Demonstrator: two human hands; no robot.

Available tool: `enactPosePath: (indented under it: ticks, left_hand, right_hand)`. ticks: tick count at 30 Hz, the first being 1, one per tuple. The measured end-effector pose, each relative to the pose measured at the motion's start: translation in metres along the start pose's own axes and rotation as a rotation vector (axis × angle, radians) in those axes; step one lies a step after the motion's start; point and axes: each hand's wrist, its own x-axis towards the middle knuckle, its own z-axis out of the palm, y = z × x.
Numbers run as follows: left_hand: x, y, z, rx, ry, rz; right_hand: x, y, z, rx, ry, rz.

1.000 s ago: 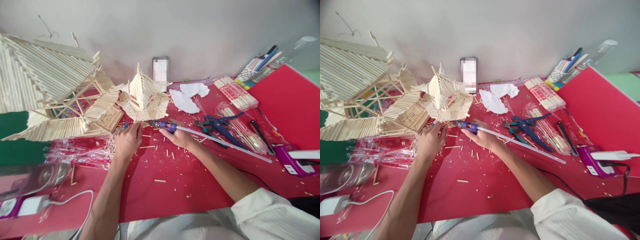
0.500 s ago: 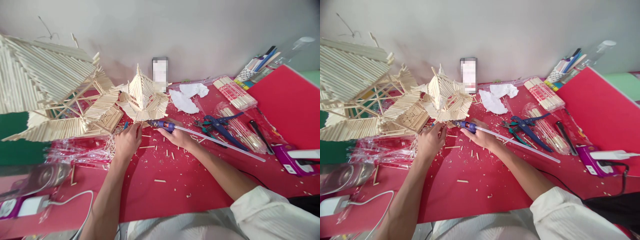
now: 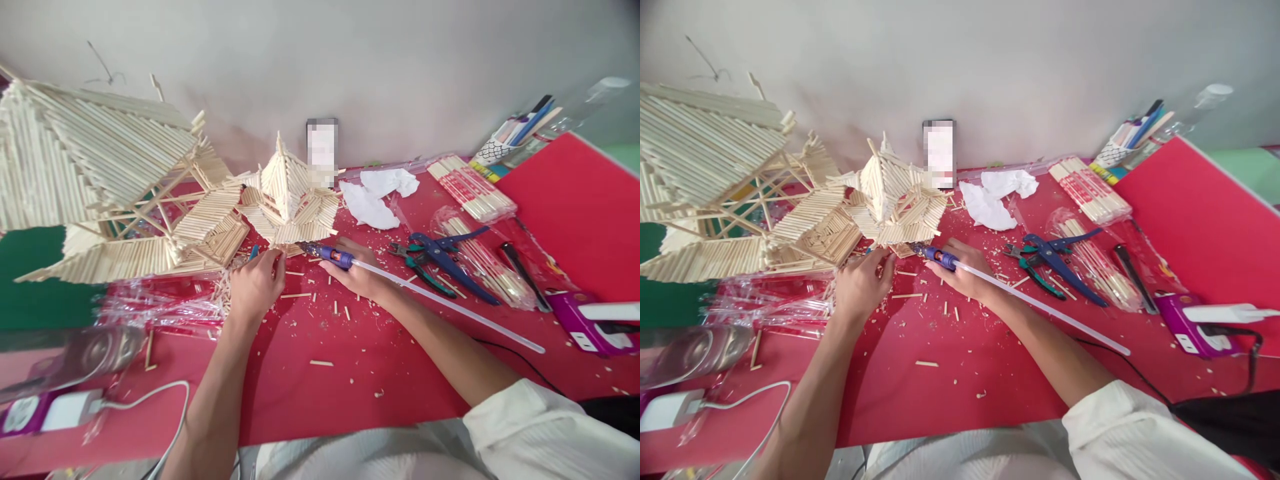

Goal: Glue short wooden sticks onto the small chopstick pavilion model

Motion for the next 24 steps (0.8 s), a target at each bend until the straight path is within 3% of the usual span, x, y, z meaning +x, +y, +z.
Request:
enactPosePath:
  ticks: [5, 18, 24]
  left_hand:
    - [-0.001, -0.002, -0.003, -0.168, 0.042, -0.056]
    - [0.004, 0.017, -0.004, -1.008, -0.016, -0.379]
    - [0.006, 0.024, -0.004, -1.211, -0.006, -0.490]
  right_hand:
    - [-0.002, 0.001, -0.004, 0.094, -0.012, 0.037]
    - [-0.003, 0.000, -0.008, 0.099, -0.060, 0.014]
    - [-0.003, 0.000, -0.007, 0.115, -0.066, 0.009]
